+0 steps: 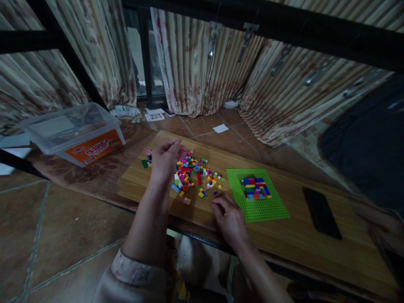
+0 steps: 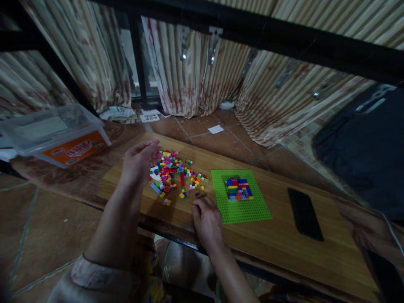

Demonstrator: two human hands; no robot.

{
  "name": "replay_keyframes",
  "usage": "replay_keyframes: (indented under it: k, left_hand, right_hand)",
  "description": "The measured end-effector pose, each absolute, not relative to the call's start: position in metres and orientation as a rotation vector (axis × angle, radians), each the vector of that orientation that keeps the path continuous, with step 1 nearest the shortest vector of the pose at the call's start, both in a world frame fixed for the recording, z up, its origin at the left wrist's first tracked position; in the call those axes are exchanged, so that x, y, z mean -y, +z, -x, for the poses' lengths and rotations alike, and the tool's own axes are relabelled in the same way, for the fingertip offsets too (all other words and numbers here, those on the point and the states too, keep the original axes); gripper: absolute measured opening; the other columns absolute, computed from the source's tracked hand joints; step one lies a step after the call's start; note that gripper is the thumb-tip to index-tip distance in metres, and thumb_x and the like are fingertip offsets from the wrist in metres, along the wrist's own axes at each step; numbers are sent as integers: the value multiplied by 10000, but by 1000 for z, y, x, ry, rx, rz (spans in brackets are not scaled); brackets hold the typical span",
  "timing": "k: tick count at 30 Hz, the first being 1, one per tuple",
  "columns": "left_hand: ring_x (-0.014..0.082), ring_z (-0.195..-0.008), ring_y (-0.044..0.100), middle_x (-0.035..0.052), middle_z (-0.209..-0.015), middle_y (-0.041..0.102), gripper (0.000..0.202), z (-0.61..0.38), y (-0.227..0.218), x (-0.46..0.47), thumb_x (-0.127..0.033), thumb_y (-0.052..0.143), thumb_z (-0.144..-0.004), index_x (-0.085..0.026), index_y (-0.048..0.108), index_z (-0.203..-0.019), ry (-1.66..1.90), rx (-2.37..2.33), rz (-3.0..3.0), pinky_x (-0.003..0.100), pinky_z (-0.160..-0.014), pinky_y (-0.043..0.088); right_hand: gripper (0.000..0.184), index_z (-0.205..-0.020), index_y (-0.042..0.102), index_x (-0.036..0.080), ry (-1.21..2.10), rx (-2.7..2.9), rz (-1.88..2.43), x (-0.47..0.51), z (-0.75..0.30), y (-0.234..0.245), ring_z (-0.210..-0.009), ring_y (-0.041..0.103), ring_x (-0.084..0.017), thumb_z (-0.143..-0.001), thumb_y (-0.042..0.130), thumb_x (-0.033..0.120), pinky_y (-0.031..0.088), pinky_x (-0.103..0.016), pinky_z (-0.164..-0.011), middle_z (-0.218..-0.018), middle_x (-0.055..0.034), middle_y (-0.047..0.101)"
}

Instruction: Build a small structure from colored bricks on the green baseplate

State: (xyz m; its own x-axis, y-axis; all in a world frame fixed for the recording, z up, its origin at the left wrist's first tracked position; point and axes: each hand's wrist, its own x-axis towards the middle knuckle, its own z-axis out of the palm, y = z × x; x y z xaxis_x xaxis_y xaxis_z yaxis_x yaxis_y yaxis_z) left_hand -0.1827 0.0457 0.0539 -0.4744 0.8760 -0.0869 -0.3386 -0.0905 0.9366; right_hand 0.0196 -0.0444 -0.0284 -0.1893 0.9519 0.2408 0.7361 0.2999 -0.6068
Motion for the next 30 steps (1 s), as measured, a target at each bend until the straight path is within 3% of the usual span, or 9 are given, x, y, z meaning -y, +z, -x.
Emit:
replay_keyframes:
  k: [6, 18, 23, 27, 30]
  left_hand:
    - [85, -560, 558, 5, -678, 638, 183, 184, 52, -45, -255, 683, -642, -146, 662, -788, 1697, -1250, -642, 201, -573, 449]
    - [86, -543, 564, 5, -671, 636, 215, 177, 54, -44, -288, 714, -647, -134, 660, -787, 1651, -1238, -667, 231, -610, 464]
    - [95, -608, 578, 7, -723, 650, 247, 171, 53, -42, -313, 700, -647, -126, 651, -802, 1572, -1257, -733, 231, -646, 472]
    - [133, -726, 607, 17, -805, 667, 280, 163, 42, -42, -353, 682, -668, -129, 668, -836, 1390, -1279, -903, 251, -704, 487]
    - [153, -747, 611, 17, -796, 668, 279, 149, 29, -38, -383, 651, -708, -137, 675, -837, 1226, -1265, -1119, 261, -711, 490]
  right_hand:
    - [238, -962, 676, 242, 378, 2070, 1427, 13, -11, -24, -885, 582, -187, -866, 474, 158, 455, -312, -810, -926, -36, 641]
    - [217, -868, 705, 264, 215, 2502, 1362, -18, -9, -12, -848, 541, -194, -859, 523, 147, 432, -305, -761, -871, -41, 606]
    - [168, -858, 672, 217, 572, 2193, 1309, -16, -11, -14, -845, 575, -179, -867, 513, 163, 438, -303, -775, -873, -39, 635]
    - [89, -856, 658, 210, 1034, 1466, 1282, -6, -15, -18, -721, 598, -148, -819, 603, 269, 470, -297, -705, -798, -2, 653]
    - [165, -867, 655, 209, 1274, 958, 1144, 5, -21, -12, -625, 591, -119, -750, 690, 320, 490, -289, -659, -739, 24, 641]
